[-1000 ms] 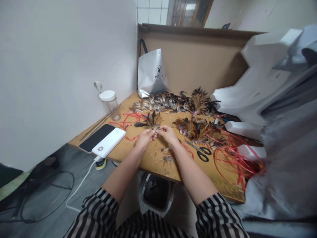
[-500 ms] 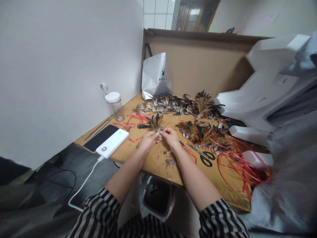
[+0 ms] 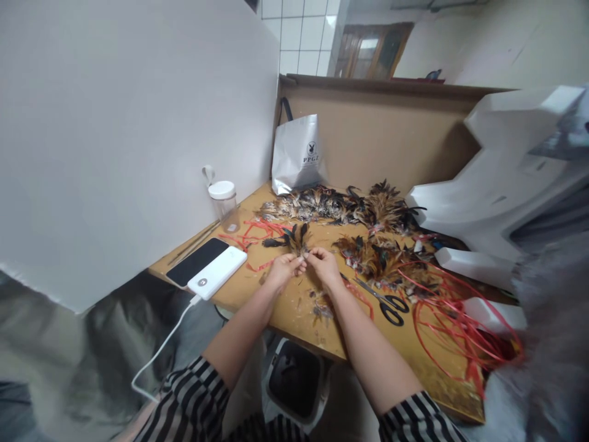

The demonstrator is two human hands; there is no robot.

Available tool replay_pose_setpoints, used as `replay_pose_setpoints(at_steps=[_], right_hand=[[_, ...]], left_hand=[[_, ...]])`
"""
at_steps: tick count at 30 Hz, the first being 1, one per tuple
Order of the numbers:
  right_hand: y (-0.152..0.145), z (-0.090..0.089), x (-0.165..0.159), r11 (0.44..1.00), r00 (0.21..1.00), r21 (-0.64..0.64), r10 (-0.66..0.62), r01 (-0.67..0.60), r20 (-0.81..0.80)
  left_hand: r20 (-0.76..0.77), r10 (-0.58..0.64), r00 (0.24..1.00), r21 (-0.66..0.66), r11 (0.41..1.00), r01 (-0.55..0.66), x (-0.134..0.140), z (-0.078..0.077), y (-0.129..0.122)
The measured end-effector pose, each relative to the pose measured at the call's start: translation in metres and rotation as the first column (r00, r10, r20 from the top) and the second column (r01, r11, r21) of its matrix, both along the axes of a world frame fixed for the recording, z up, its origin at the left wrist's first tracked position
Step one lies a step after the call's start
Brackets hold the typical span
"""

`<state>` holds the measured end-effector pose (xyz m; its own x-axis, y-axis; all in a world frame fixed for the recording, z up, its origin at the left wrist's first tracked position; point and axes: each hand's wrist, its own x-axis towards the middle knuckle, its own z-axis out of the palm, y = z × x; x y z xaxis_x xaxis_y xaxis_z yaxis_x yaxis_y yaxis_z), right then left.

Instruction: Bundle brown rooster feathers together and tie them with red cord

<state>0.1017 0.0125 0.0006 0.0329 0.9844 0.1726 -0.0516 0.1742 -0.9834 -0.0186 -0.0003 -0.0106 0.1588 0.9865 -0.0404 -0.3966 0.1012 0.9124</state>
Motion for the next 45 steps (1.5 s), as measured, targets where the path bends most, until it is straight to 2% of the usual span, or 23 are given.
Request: replay_pose_setpoints(at_steps=[6,12,21,31,35,40,43,45], right_hand=[[-0.003,0.003,-0.004,0.997,0.994,-0.07,0.031,-0.039,-0.106],[-0.007,0.007,-0.003,0.998,0.997,-0.05,0.045,-0.049,-0.069],[-0.007,0.007,-0.001,0.995,0.986,-0.04,0.081,-0.087,-0.146],[-0.007,0.005,-0.001,0.994,0.99,-0.063,0.084,-0.092,-0.116],[-0.006,0.017,0.007,1.0,1.0,-0.006,-0.02,0.02,-0.011],[-0.003,0.027,0.044,0.978,0.958,0.124,-0.192,0.168,0.214],[-0.004,0.024,0.072,0.972,0.858,0.155,-0.228,0.176,0.459],[-0.007,0.021,0.084,0.976,0.736,0.148,-0.219,0.161,0.641]], left_hand=[[0.02,-0.003,1.0,0.027,1.0,0.002,0.0,-0.002,0.002],[0.006,-0.019,1.0,0.036,0.999,0.019,0.0,0.001,0.0],[-0.016,-0.064,0.998,0.031,0.997,0.064,0.0,0.004,-0.003],[-0.01,-0.067,0.998,0.041,0.997,0.067,0.0,0.005,-0.005],[0.026,-0.052,0.998,0.02,0.998,0.052,-0.002,0.003,-0.003],[0.047,-0.043,0.998,0.004,0.999,0.042,-0.003,0.002,-0.003],[0.043,-0.038,0.998,-0.007,0.999,0.038,-0.003,0.004,-0.004],[0.034,-0.042,0.999,-0.014,0.999,0.042,-0.003,0.005,-0.004]])
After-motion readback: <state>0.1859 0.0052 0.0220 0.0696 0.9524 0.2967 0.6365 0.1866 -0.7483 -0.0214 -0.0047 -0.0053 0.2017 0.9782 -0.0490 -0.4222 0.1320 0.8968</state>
